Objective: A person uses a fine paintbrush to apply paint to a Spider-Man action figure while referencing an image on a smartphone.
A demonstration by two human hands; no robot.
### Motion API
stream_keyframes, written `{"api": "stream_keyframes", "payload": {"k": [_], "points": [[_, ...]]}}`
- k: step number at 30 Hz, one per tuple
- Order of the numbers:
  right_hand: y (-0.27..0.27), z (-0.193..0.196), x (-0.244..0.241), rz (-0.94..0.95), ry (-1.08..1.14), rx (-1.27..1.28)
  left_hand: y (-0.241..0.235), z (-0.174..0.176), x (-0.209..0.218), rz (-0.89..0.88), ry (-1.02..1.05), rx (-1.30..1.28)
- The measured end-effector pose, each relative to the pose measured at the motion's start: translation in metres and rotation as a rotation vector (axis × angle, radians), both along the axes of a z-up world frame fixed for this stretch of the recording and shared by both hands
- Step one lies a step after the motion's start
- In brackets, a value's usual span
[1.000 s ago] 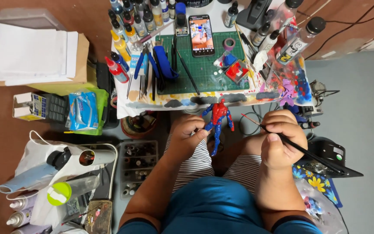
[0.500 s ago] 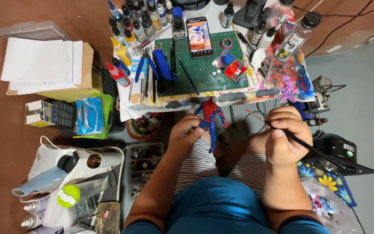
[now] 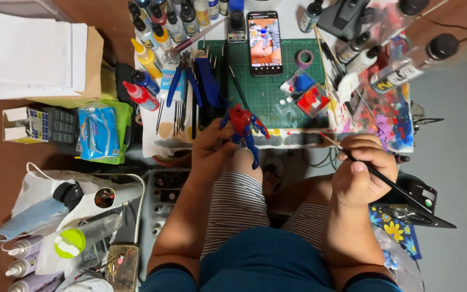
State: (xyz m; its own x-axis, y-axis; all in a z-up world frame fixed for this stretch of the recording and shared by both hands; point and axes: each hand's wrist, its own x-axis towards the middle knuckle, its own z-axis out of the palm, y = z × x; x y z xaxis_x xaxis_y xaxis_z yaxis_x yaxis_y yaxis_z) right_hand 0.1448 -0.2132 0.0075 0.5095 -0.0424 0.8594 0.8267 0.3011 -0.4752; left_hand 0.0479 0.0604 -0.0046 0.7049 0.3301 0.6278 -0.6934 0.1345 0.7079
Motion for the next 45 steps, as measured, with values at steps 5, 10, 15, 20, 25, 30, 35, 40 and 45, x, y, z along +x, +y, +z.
{"api": "stream_keyframes", "payload": {"k": [5, 10, 15, 20, 25, 30, 35, 40, 45], "points": [[0.012, -0.010, 0.025, 0.003, 0.009, -0.008, 0.015, 0.003, 0.019, -0.057, 0.001, -0.036], [0.022, -0.025, 0.043, 0.033, 0.019, 0.007, 0.020, -0.002, 0.026, -0.080, 0.002, -0.081], [0.028, -0.037, 0.057, 0.012, -0.018, 0.016, 0.024, -0.005, 0.026, -0.052, -0.004, -0.004], [0.027, -0.046, 0.068, 0.003, -0.020, 0.030, 0.023, 0.010, 0.031, -0.054, 0.004, 0.021], [0.030, -0.053, 0.072, -0.030, -0.013, 0.067, 0.025, 0.018, 0.031, -0.061, 0.046, 0.073], [0.027, -0.056, 0.069, -0.058, 0.011, 0.045, 0.029, 0.016, 0.031, -0.040, 0.119, 0.166], [0.045, -0.045, 0.054, -0.170, 0.124, 0.026, 0.034, 0.026, 0.027, -0.080, 0.241, 0.256], [0.047, -0.044, 0.050, -0.187, 0.128, -0.026, 0.034, 0.026, 0.030, -0.105, 0.220, 0.242], [0.054, -0.037, 0.052, -0.198, 0.089, -0.056, 0.033, 0.021, 0.027, -0.064, 0.189, 0.249]]}}
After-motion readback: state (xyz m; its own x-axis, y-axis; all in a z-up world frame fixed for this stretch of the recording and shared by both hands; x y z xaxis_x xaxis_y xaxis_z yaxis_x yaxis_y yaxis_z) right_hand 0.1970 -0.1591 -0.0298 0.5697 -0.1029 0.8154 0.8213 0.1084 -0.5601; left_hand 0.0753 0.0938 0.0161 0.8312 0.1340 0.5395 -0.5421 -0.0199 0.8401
